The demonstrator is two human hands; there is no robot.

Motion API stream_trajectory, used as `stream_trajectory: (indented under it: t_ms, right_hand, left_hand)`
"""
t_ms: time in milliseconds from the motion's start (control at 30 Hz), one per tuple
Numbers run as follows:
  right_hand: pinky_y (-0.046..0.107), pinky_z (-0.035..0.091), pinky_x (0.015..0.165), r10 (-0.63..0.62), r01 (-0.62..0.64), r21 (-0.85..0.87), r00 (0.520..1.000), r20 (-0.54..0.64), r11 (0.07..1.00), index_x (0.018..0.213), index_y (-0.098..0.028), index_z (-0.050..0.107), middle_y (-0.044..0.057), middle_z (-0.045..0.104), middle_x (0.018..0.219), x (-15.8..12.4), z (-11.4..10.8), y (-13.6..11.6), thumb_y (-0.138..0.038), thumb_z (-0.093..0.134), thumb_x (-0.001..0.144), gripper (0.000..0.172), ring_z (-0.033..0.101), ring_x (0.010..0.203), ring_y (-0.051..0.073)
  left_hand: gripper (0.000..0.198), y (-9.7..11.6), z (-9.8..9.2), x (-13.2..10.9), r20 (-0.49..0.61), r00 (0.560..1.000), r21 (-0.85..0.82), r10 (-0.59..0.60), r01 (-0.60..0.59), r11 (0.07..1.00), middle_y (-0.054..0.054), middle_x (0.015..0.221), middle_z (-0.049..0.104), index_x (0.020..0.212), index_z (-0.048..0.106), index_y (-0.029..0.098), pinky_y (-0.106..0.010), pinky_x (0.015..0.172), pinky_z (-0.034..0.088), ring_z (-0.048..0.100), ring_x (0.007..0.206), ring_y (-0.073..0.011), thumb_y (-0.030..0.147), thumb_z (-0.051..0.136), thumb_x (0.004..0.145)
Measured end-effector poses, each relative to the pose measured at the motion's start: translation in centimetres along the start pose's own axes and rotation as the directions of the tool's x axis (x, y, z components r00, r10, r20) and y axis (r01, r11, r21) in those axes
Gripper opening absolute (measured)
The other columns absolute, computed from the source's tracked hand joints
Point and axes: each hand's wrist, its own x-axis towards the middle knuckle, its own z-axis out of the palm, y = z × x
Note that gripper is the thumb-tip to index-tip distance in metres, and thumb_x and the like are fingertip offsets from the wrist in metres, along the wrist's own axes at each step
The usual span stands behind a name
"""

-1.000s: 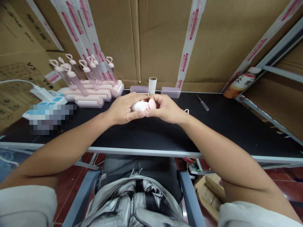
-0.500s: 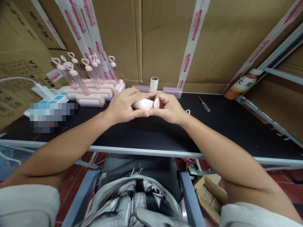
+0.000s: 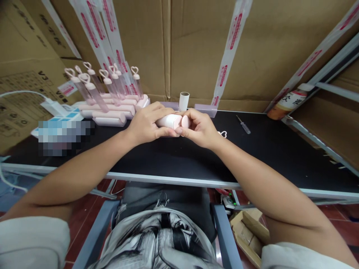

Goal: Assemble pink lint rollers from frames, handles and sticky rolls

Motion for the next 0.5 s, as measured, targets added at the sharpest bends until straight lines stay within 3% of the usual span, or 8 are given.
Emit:
stream_trajectory:
  t_ms: [100,200,500]
  right_hand:
    - [0.036,0.055,0.072,0.088,-0.087,0.009,0.994,-0.062,0.996,0.097,-0.03,0.057,0.002,0.069,0.091,-0.22,0.08,-0.41,-0.08,0.092,0.073,0.065,0.064,0.079,0.023]
    - [0.033,0.051,0.063,0.097,-0.092,0.072,0.993,-0.065,0.993,0.11,-0.033,0.057,-0.001,0.065,0.084,-0.22,0.2,-0.75,-0.077,0.095,0.07,0.07,0.056,0.067,0.019]
    - [0.038,0.062,0.082,0.072,-0.07,0.083,0.997,-0.026,0.994,0.132,-0.03,0.064,0.005,0.075,0.104,-0.02,0.71,-0.14,-0.07,0.098,0.072,0.08,0.071,0.09,0.025]
  left_hand:
    - [0.099,-0.11,0.12,-0.13,-0.035,0.999,0.034,0.004,-0.003,0.999,-0.013,0.111,0.076,0.14,0.079,0.023,-0.041,0.095,0.055,0.071,0.105,-0.0289,0.101,0.046,0.089]
    - [0.098,-0.13,0.28,-0.27,-0.048,0.999,0.072,-0.006,0.009,0.997,-0.014,0.115,0.075,0.146,0.075,0.021,-0.041,0.097,0.055,0.071,0.107,-0.0296,0.097,0.043,0.094]
    - [0.08,-0.11,0.54,-0.4,-0.026,0.997,0.146,-0.068,0.071,0.987,-0.012,0.113,0.072,0.152,0.072,0.023,-0.041,0.094,0.055,0.07,0.108,-0.0303,0.082,0.06,0.099]
